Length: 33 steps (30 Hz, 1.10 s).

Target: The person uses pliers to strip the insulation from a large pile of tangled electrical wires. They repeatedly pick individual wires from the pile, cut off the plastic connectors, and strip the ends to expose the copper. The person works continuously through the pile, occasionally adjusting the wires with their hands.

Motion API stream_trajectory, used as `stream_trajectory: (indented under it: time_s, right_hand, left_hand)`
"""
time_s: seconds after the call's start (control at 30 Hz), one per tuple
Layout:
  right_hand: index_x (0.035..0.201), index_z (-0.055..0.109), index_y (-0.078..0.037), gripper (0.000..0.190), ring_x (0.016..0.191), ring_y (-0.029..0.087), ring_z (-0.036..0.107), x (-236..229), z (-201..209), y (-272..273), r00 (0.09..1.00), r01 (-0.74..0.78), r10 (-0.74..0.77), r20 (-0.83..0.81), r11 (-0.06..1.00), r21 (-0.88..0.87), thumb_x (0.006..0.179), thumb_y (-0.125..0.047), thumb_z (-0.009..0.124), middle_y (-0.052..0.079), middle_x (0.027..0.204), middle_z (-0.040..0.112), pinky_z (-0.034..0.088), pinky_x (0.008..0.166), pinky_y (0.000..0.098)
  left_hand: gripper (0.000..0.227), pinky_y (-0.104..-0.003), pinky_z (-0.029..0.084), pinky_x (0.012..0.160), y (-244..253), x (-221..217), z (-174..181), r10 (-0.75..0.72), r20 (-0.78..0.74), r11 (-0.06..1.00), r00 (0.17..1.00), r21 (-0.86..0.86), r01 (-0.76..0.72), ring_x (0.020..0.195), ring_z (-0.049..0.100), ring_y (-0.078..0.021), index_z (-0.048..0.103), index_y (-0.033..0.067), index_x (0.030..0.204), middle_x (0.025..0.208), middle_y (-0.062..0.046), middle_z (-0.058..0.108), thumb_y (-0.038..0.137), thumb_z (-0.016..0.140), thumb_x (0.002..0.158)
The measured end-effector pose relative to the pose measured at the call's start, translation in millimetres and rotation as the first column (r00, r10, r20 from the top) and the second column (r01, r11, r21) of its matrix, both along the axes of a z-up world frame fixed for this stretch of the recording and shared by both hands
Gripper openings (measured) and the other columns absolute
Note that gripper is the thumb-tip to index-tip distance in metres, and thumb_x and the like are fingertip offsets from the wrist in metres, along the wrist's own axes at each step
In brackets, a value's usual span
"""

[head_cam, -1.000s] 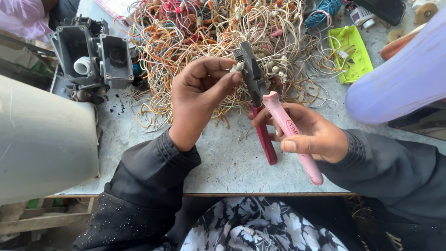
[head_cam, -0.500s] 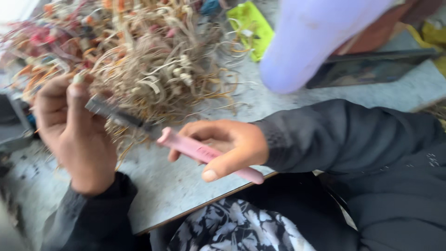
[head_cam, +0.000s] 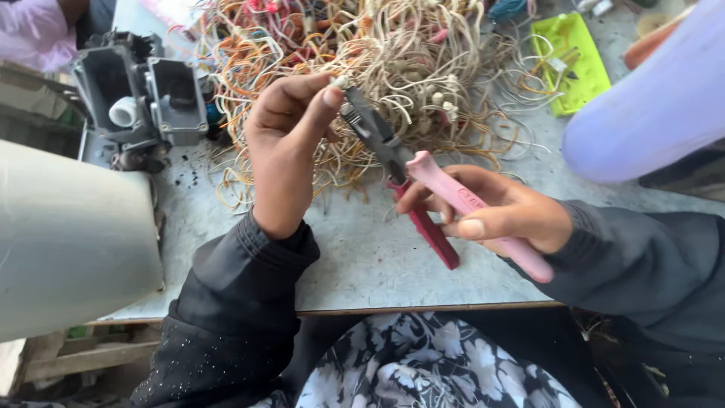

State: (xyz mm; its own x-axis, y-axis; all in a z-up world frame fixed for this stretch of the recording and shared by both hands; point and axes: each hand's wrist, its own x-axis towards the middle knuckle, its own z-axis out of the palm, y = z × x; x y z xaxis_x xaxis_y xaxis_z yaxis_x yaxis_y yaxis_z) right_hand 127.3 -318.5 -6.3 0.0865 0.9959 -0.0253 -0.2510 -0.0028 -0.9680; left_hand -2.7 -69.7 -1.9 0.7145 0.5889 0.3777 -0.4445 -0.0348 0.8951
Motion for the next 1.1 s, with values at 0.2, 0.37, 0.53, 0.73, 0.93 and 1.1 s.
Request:
stream_trajectory:
  time_s: [0.2, 0.37, 0.53, 0.73, 0.93, 1.1]
  right_hand:
    - [0.147, 0.048, -0.007, 0.063, 0.152, 0.038, 0.037, 5.1, -7.1, -2.3, 0.975, -0.040, 0.051, -0.217, 0.998, 0.056, 0.089, -0.019, 0.070, 0.027, 0.148, 0.048, 0.034, 0.120, 0.0562]
    - [0.148, 0.045, -0.004, 0.064, 0.153, 0.042, 0.036, 6.2, -5.9, 0.5, 0.964, -0.092, 0.113, -0.242, 0.991, 0.098, 0.091, -0.020, 0.071, 0.028, 0.153, 0.045, 0.031, 0.124, 0.0616]
    - [0.149, 0.047, -0.002, 0.068, 0.151, 0.039, 0.038, 3.7, -2.2, -0.6, 0.972, -0.069, 0.087, -0.217, 0.993, 0.092, 0.089, -0.022, 0.072, 0.029, 0.149, 0.046, 0.032, 0.123, 0.0610]
    - [0.129, 0.055, -0.003, 0.047, 0.141, 0.036, 0.047, 4.0, -0.8, 0.0, 0.986, 0.021, -0.013, -0.166, 0.999, 0.047, 0.089, -0.021, 0.070, 0.029, 0.146, 0.047, 0.038, 0.117, 0.0575]
    - [0.127, 0.059, -0.003, 0.042, 0.127, 0.030, 0.049, 3.4, -3.9, -2.6, 0.989, 0.069, -0.059, -0.138, 0.996, 0.065, 0.090, -0.019, 0.072, 0.030, 0.145, 0.050, 0.039, 0.112, 0.0467]
    - [0.125, 0.058, -0.002, 0.043, 0.126, 0.028, 0.052, 2.0, -2.2, -1.4, 0.984, 0.089, -0.082, -0.160, 0.995, 0.040, 0.088, -0.020, 0.071, 0.022, 0.138, 0.051, 0.043, 0.110, 0.0449]
  left_hand:
    - [0.022, -0.022, 0.054, 0.072, -1.2, -0.6, 4.4, 0.022, 0.014, 1.000, 1.000, 0.022, -0.022, 0.081, 0.063, -0.0050, 0.070, 0.0009, 0.120, 0.097, -0.002, 0.072, 0.015, 0.074, 0.103]
    - [0.024, -0.022, 0.058, 0.075, 1.3, -1.2, 8.4, 0.018, 0.003, 0.996, 1.000, -0.082, -0.017, 0.092, 0.070, -0.0054, 0.069, 0.0029, 0.119, 0.104, -0.001, 0.074, 0.019, 0.072, 0.101]
    - [0.025, -0.023, 0.058, 0.075, 3.0, 0.0, 3.3, 0.016, 0.024, 1.000, 1.000, -0.026, -0.016, 0.088, 0.067, -0.0062, 0.071, 0.0019, 0.118, 0.104, -0.002, 0.074, 0.018, 0.076, 0.100]
    - [0.015, -0.021, 0.058, 0.081, -3.1, 1.3, -4.3, 0.027, 0.034, 0.992, 0.999, 0.119, -0.031, 0.095, 0.067, -0.0066, 0.072, 0.0004, 0.112, 0.105, -0.003, 0.073, 0.002, 0.079, 0.099]
    - [0.014, -0.022, 0.061, 0.085, -16.2, 2.1, -8.4, -0.032, -0.011, 0.991, 0.999, 0.130, 0.033, 0.101, 0.071, -0.0096, 0.071, -0.0013, 0.109, 0.110, -0.006, 0.074, -0.003, 0.077, 0.097]
    - [0.017, -0.025, 0.059, 0.094, -24.1, 4.3, -10.0, -0.158, 0.104, 0.981, 0.982, -0.099, 0.168, 0.104, 0.071, -0.0113, 0.069, -0.0024, 0.116, 0.111, -0.008, 0.075, -0.002, 0.073, 0.099]
